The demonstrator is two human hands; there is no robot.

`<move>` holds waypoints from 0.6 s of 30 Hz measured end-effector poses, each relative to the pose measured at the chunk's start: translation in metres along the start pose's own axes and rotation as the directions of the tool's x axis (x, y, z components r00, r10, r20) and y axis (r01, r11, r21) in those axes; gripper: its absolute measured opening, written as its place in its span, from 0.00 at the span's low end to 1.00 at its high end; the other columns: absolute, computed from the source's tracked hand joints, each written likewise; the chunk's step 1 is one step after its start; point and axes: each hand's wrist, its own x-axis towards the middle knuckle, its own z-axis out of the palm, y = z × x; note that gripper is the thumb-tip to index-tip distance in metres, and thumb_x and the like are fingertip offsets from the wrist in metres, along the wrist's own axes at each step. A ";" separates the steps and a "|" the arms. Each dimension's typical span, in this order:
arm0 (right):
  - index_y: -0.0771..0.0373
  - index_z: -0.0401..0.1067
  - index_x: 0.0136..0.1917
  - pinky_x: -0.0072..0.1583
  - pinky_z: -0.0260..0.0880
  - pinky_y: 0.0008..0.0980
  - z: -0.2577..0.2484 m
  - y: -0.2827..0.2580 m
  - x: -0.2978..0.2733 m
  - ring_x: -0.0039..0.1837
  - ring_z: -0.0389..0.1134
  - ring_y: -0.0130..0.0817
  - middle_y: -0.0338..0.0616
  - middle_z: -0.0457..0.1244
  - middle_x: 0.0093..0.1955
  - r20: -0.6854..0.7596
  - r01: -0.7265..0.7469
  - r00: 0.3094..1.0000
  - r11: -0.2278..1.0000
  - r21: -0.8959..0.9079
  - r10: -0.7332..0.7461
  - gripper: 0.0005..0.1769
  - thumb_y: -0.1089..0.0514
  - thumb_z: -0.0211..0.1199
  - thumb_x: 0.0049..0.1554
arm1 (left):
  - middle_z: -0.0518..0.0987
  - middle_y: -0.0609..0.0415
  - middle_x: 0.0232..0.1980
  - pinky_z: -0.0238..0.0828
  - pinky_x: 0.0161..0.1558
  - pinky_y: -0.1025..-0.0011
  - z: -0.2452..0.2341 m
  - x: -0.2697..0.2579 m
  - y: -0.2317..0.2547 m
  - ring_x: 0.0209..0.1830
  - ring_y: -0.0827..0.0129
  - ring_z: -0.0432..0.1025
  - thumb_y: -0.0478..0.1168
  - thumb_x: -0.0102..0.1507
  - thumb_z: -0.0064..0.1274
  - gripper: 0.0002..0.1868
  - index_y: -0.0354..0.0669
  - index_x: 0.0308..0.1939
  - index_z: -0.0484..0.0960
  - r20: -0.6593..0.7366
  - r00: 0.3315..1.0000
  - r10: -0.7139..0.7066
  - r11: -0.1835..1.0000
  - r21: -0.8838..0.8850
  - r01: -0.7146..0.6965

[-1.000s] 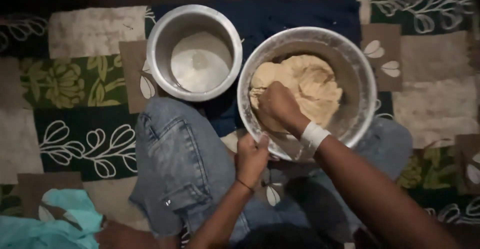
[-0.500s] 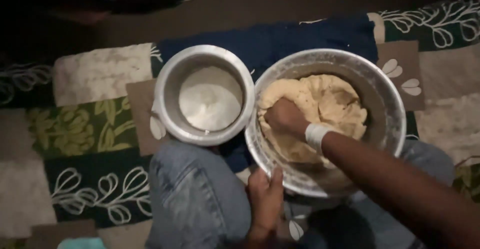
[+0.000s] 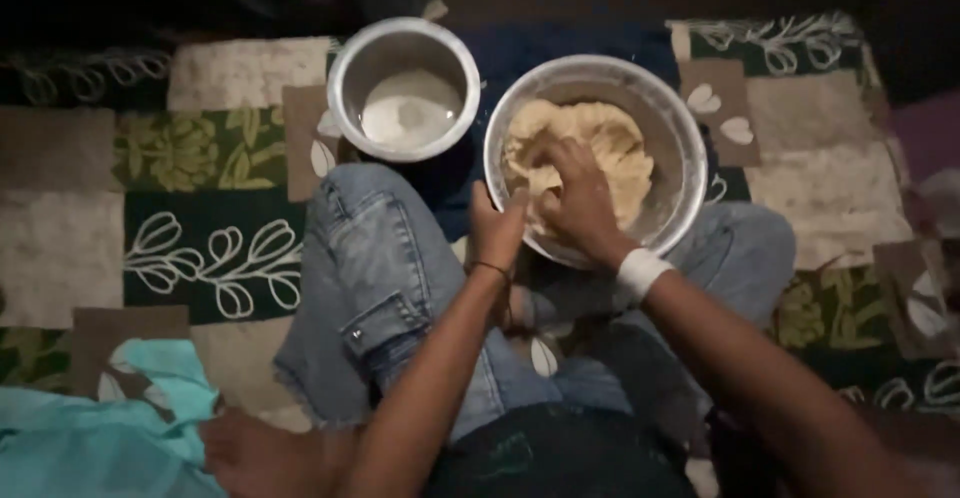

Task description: The person kneads dough inside a bowl by hand, repeatedly punching, turning, and pressing it.

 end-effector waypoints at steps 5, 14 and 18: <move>0.61 0.69 0.65 0.65 0.59 0.53 -0.026 0.011 0.078 0.67 0.59 0.62 0.57 0.58 0.65 0.226 0.196 0.961 0.971 -0.139 -0.162 0.39 0.62 0.69 0.38 | 0.80 0.37 0.33 0.71 0.39 0.56 0.007 0.028 -0.020 0.33 0.50 0.77 0.44 0.66 0.53 0.14 0.34 0.37 0.73 -0.162 0.962 0.219 0.961 0.206 -0.184; 0.53 0.75 0.58 0.53 0.64 0.55 0.002 0.004 0.085 0.58 0.68 0.54 0.49 0.65 0.58 0.323 0.271 0.932 0.911 -0.311 -0.167 0.33 0.52 0.78 0.38 | 0.77 0.30 0.35 0.64 0.38 0.45 0.001 0.038 -0.020 0.38 0.30 0.71 0.35 0.62 0.47 0.06 0.32 0.37 0.72 -0.148 0.892 0.427 0.863 0.361 -0.353; 0.53 0.77 0.55 0.54 0.67 0.49 0.003 0.042 0.040 0.54 0.68 0.52 0.47 0.65 0.51 0.390 0.342 0.896 0.891 -0.297 -0.214 0.23 0.57 0.73 0.45 | 0.77 0.30 0.35 0.64 0.40 0.44 -0.001 0.038 -0.017 0.39 0.31 0.72 0.35 0.63 0.48 0.06 0.33 0.35 0.71 -0.201 0.894 0.400 0.861 0.416 -0.291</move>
